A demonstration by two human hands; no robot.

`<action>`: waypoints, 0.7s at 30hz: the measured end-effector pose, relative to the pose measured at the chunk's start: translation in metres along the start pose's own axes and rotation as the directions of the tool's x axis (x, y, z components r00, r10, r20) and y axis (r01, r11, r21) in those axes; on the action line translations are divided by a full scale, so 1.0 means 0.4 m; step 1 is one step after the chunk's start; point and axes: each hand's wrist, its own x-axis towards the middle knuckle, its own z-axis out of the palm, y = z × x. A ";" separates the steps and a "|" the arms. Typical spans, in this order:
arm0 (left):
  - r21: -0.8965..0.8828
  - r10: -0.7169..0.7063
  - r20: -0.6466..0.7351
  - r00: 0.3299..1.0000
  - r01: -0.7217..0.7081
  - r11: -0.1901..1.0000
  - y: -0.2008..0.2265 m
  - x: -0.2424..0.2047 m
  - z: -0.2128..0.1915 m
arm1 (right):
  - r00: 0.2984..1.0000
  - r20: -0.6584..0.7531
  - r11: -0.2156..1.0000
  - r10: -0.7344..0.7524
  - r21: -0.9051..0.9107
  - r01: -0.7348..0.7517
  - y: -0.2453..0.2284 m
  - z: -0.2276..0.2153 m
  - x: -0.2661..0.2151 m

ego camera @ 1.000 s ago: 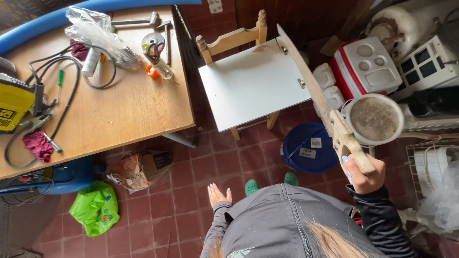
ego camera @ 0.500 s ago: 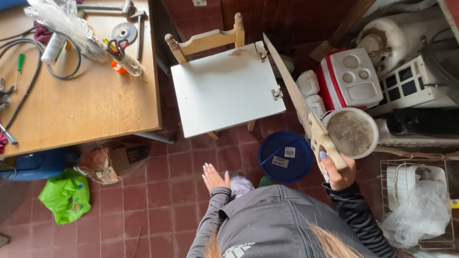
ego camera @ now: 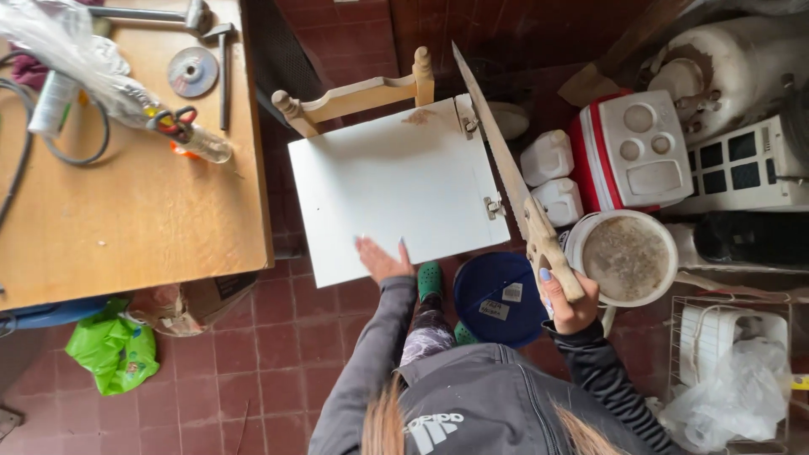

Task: Sawing a white wooden board with a hand saw in a workshop

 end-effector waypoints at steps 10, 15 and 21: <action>0.068 -0.144 0.173 0.974 0.134 0.989 0.208 0.189 0.252 | 0.989 0.014 0.987 -0.146 -0.065 0.147 -0.027 0.097 0.106; 0.175 -0.243 0.280 0.929 0.200 0.964 0.224 0.171 0.243 | 0.994 0.067 0.994 -0.092 0.068 0.087 -0.043 0.126 0.119; 0.220 -0.282 0.307 0.909 0.220 0.950 0.226 0.177 0.256 | 0.980 0.107 0.985 -0.165 0.077 0.157 -0.052 0.120 0.156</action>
